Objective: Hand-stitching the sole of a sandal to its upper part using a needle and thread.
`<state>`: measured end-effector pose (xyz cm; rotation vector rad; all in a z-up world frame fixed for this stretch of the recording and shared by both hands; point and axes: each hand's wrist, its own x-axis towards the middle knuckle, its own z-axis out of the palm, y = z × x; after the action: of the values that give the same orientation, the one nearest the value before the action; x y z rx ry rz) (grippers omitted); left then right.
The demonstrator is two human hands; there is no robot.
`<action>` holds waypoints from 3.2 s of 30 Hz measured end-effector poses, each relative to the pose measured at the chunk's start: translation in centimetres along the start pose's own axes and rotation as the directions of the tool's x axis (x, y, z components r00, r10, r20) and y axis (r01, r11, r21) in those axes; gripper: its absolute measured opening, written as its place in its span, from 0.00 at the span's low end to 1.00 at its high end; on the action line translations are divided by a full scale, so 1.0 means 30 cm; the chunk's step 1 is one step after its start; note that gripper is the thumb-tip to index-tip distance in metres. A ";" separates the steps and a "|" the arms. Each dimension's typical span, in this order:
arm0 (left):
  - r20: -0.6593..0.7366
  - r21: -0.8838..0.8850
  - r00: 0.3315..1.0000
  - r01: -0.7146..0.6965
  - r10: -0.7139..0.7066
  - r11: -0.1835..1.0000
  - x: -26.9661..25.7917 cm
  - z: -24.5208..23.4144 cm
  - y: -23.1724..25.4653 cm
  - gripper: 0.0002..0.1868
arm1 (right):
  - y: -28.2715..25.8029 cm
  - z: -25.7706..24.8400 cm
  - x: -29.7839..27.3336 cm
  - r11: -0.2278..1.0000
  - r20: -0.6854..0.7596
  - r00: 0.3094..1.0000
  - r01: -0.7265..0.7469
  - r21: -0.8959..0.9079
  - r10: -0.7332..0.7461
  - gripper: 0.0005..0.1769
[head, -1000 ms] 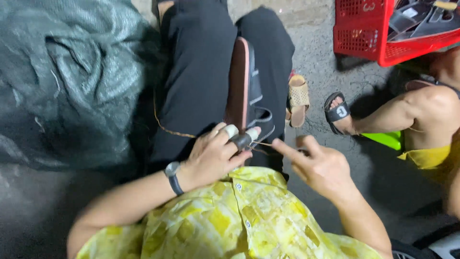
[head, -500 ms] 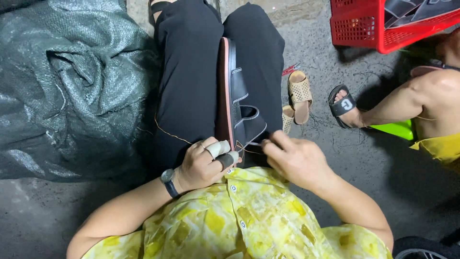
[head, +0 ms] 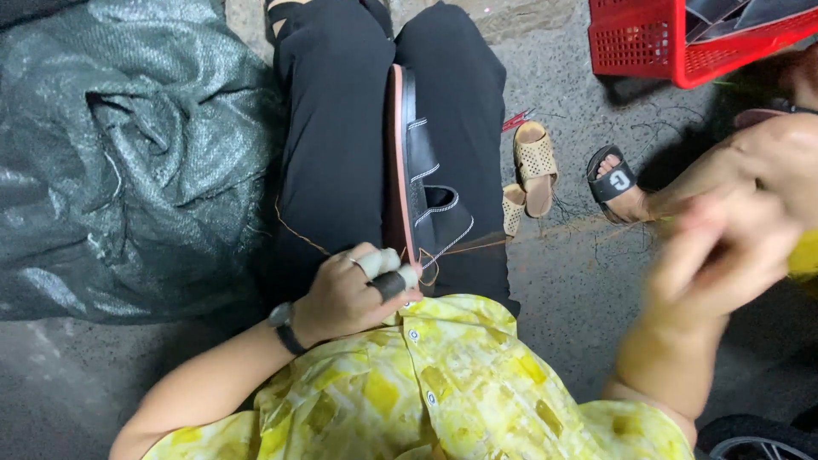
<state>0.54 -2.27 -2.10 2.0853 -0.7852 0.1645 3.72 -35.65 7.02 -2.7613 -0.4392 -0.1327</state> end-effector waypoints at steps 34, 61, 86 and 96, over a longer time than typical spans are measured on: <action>0.261 -0.144 0.886 0.430 -0.384 0.891 0.127 -0.107 -0.031 0.44 | -0.203 0.263 0.065 0.877 0.231 0.847 0.465 0.116 -0.480 0.21; 0.287 -0.795 0.811 0.499 -0.511 0.345 0.082 -0.076 0.002 0.11 | -0.127 0.478 -0.040 0.787 0.015 0.919 0.329 0.522 -0.394 0.14; 0.110 -0.484 0.840 0.512 -0.531 0.709 0.058 0.042 -0.054 0.22 | -0.151 0.453 -0.008 0.841 0.075 0.881 0.416 0.346 -0.467 0.18; 0.306 -0.625 0.675 0.674 -0.671 0.393 0.082 0.061 -0.044 0.11 | -0.227 0.283 0.074 0.893 0.146 0.888 0.407 0.195 -0.436 0.17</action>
<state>2.97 -4.32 -3.16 1.4727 0.1085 -0.5373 3.98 -25.98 1.52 -2.4875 -1.0548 0.0567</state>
